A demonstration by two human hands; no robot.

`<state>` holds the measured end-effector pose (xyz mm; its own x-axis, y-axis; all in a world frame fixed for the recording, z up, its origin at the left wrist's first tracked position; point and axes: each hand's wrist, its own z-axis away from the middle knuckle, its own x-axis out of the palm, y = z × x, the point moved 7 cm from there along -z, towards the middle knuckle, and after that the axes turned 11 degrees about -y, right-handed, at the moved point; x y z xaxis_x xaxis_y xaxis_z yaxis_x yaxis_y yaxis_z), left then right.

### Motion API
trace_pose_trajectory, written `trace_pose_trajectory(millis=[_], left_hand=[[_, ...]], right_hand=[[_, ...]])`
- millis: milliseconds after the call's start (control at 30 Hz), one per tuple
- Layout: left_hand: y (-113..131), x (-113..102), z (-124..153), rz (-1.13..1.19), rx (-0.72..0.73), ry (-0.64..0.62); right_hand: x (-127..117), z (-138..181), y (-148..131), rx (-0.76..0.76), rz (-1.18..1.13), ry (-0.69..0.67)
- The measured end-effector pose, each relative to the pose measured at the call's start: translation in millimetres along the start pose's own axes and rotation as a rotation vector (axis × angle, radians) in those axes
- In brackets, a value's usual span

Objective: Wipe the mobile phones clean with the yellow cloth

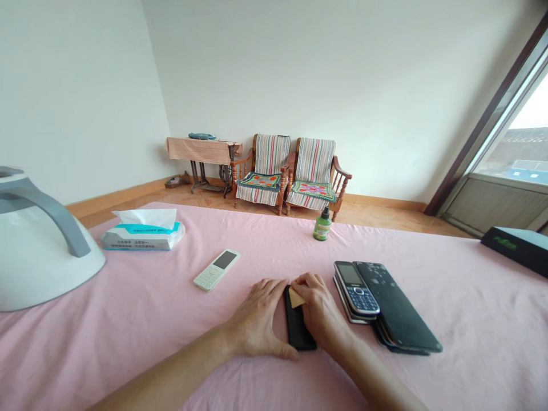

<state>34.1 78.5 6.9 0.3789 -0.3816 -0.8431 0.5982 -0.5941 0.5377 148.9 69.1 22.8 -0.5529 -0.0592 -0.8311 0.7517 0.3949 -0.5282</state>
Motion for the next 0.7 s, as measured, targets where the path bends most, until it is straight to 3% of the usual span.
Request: trace_pose_trajectory(millis=[200,467,700], left_hand=[[-5.3,4.7,-0.5,-0.025,-0.062,-0.026],[-2.3,2.4,0.1,-0.028,-0.026,0.0],[-6.4,4.7,-0.8,-0.033,-0.03,0.022]], right_hand=[[0.4,3.7,-8.7,-0.027,-0.014,-0.025],[1.5,0.8,-10.3,-0.037,-0.002,-0.018],[6.5,19.7,-15.9,0.077,-0.004,-0.01]])
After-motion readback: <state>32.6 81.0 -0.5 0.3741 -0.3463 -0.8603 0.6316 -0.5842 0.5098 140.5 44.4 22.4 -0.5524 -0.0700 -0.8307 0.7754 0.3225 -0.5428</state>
